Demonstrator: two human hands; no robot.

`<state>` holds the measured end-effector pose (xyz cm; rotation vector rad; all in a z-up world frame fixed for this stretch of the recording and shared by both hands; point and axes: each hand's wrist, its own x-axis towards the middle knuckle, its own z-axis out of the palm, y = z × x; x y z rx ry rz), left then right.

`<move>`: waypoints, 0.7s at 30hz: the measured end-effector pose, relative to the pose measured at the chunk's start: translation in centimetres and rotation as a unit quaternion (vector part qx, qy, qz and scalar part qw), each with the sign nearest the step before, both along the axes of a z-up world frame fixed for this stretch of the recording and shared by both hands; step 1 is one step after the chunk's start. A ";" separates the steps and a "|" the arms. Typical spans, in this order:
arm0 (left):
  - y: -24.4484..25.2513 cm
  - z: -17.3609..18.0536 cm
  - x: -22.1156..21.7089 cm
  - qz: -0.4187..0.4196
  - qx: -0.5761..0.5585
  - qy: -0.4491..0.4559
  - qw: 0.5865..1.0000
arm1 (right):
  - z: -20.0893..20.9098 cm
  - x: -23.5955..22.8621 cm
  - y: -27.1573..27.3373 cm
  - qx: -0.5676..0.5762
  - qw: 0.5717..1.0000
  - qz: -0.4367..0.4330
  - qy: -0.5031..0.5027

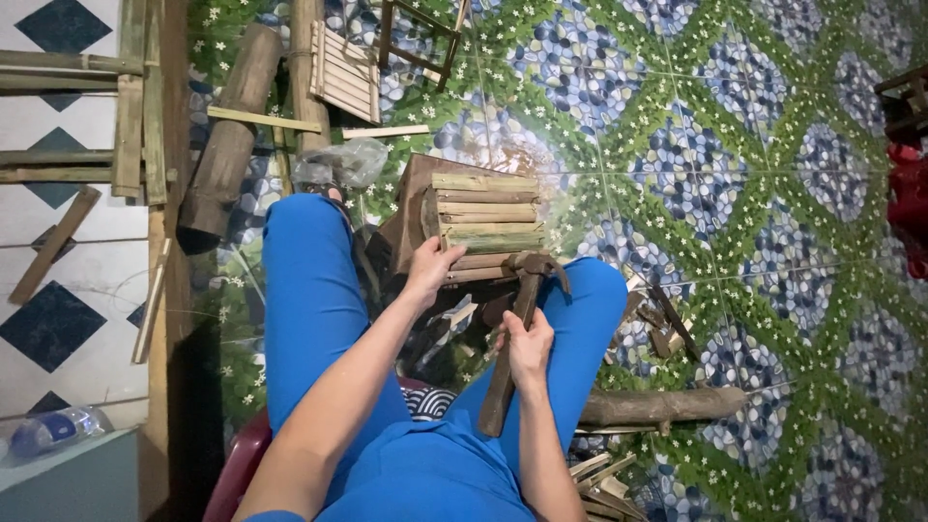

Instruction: The person sits on the floor and uses a hammer to drive nails into a small bamboo crate held between their legs. They repeatedly strike the same side of the crate to secure the slats together.

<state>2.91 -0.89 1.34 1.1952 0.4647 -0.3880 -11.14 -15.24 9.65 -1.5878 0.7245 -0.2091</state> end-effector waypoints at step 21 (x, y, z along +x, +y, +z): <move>-1.1 -1.9 0.3 0.041 0.007 -0.021 0.999 | -1.8 0.1 -0.6 -0.008 0.999 -0.022 -0.034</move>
